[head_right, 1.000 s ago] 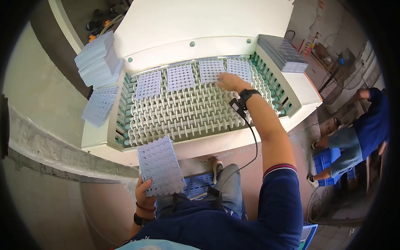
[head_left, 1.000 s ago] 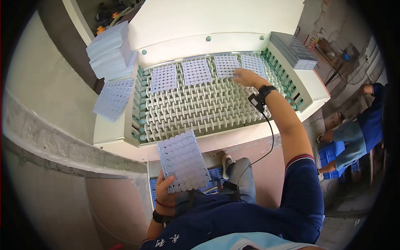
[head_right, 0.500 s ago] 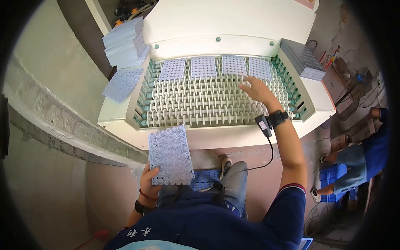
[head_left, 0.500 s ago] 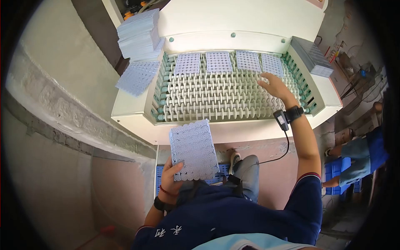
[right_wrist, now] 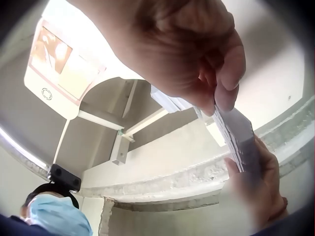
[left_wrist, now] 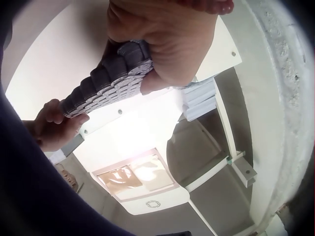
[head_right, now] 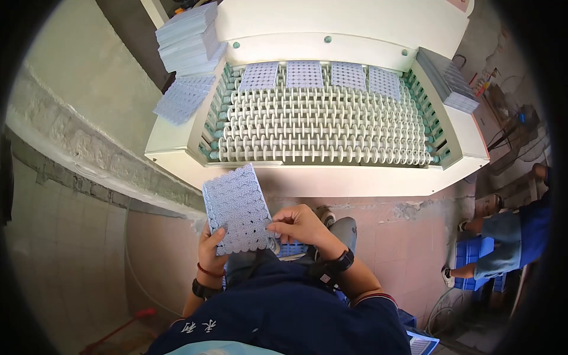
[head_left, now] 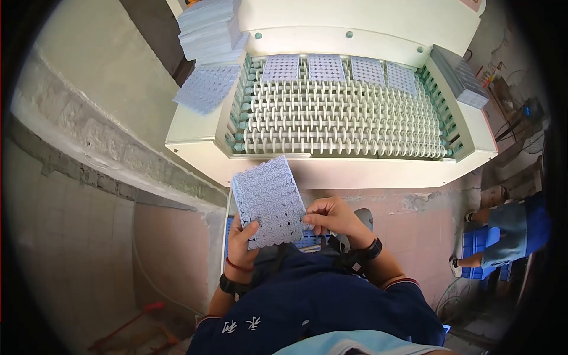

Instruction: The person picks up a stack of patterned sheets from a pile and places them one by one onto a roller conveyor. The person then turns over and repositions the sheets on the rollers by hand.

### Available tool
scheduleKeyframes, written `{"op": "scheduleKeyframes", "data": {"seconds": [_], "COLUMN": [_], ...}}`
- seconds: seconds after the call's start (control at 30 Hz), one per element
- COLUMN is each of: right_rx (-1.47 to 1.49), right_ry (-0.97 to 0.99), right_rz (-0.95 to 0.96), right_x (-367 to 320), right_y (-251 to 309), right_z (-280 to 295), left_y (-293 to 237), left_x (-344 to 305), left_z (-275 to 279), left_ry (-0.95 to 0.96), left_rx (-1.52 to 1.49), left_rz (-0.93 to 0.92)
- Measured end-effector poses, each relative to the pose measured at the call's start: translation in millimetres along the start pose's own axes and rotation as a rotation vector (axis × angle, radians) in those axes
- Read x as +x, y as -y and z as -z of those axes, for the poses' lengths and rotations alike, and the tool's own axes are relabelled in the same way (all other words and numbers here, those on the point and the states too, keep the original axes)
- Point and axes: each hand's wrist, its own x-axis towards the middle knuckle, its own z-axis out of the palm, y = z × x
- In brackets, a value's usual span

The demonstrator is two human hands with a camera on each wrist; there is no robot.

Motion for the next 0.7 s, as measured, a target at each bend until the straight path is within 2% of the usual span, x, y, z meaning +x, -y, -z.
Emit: {"op": "scheduleKeyframes", "data": {"seconds": [0.1,0.2,0.3,0.33,0.4,0.53,0.7], "right_rx": [-0.038,0.08,0.179,0.177,0.2,0.154,0.111], "right_ry": [-0.013,-0.1,-0.351,-0.345,-0.499,-0.521,-0.396], "right_rz": [-0.028,-0.031,0.111,0.108,0.217,0.251,0.151], "right_x": [-1,-2,7,11,22,55,101], "right_y": [-1,4,5,9,17,27,35], "right_z": [1,10,33,42,56,66,37], "left_y": [2,3,2,-2,-7,-10,-8], "left_x": [-3,-2,-2,-1,-1,-1,-3], "left_z": [4,5,10,9,12,13,12], "left_ry": [0.001,-0.008,-0.037,-0.038,-0.039,0.02,0.012], "left_rx": [0.001,-0.035,-0.041,-0.108,-0.172,-0.177,-0.086], "left_rz": [-0.009,-0.015,-0.039,-0.02,-0.007,0.001,0.012]}}
